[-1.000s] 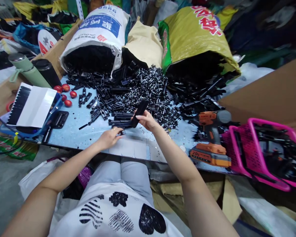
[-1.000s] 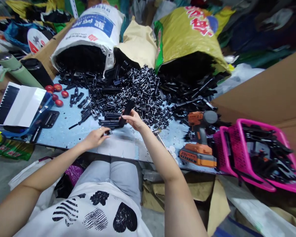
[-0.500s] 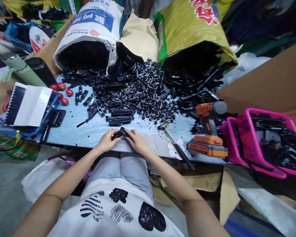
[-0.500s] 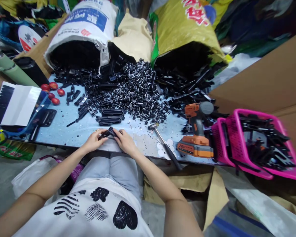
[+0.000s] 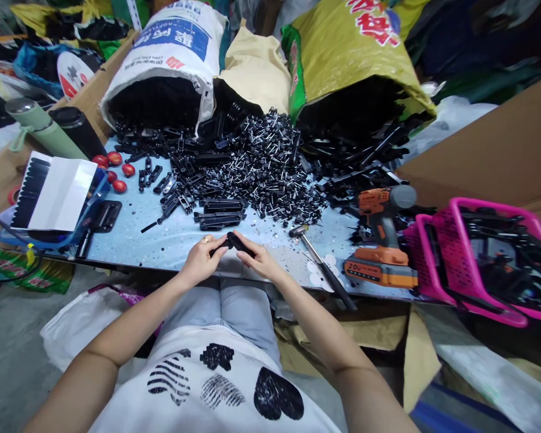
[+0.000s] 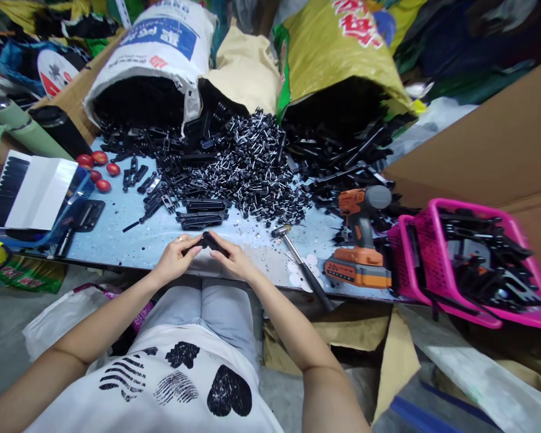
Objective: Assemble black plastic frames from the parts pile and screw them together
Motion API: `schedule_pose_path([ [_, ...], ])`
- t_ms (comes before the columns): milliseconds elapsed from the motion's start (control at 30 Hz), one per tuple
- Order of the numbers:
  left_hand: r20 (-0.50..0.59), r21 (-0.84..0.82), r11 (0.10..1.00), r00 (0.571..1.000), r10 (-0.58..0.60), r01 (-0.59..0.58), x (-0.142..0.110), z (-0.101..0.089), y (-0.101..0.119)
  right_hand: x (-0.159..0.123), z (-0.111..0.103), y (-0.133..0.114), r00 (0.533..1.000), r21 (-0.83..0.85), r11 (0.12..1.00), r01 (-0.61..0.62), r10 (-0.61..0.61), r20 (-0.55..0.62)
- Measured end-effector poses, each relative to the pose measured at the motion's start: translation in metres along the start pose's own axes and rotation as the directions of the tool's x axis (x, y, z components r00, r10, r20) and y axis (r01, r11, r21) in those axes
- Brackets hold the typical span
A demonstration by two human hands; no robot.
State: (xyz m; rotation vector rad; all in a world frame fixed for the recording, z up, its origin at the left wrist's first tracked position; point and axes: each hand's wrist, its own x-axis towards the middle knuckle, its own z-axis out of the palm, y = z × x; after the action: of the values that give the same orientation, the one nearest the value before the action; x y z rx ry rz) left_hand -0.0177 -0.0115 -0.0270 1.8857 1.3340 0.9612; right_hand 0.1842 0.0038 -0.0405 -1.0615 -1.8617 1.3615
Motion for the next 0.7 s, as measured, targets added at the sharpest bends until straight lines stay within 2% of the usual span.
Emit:
schedule_pose_path([
  [67,-0.031,0.025,1.0,1.0,-0.005,0.006,-0.002,0.004,0.005,-0.001,-0.006,-0.002,0.998,-0.115,0.992,0.056,-0.055,0.015],
  [133,-0.12,0.031,1.0,0.993,0.007,-0.004,-0.003,0.011,0.01,-0.001,-0.005,-0.004,0.996,-0.151,0.985,0.083,-0.088,-0.024],
  [300,-0.366,0.002,0.995,0.926,0.094,-0.101,0.001,0.027,0.022,-0.002,0.016,-0.004,0.98,-0.142,0.984,0.11,-0.131,-0.147],
  [367,-0.385,-0.016,0.982,0.907,0.169,-0.19,0.003,0.026,0.02,-0.003,0.021,-0.001,0.969,-0.143,0.979,0.148,-0.172,-0.175],
  [433,-0.342,-0.03,0.964,0.909,0.238,-0.263,0.005,0.024,0.015,-0.002,0.021,0.002,0.961,-0.144,0.971,0.189,-0.214,-0.178],
  [500,-0.297,-0.04,0.965,0.925,0.236,-0.259,0.006,0.023,0.007,0.0,0.015,0.005,0.966,-0.136,0.971,0.198,-0.217,-0.142],
  [600,-0.297,-0.05,0.989,0.948,0.117,-0.138,0.004,0.028,-0.006,0.005,0.003,0.01,0.991,-0.1,0.986,0.136,-0.136,0.009],
  [700,-0.286,-0.074,0.995,0.957,0.042,-0.065,0.0,0.034,-0.016,0.006,-0.006,0.01,0.986,-0.09,0.991,0.095,-0.082,0.145],
])
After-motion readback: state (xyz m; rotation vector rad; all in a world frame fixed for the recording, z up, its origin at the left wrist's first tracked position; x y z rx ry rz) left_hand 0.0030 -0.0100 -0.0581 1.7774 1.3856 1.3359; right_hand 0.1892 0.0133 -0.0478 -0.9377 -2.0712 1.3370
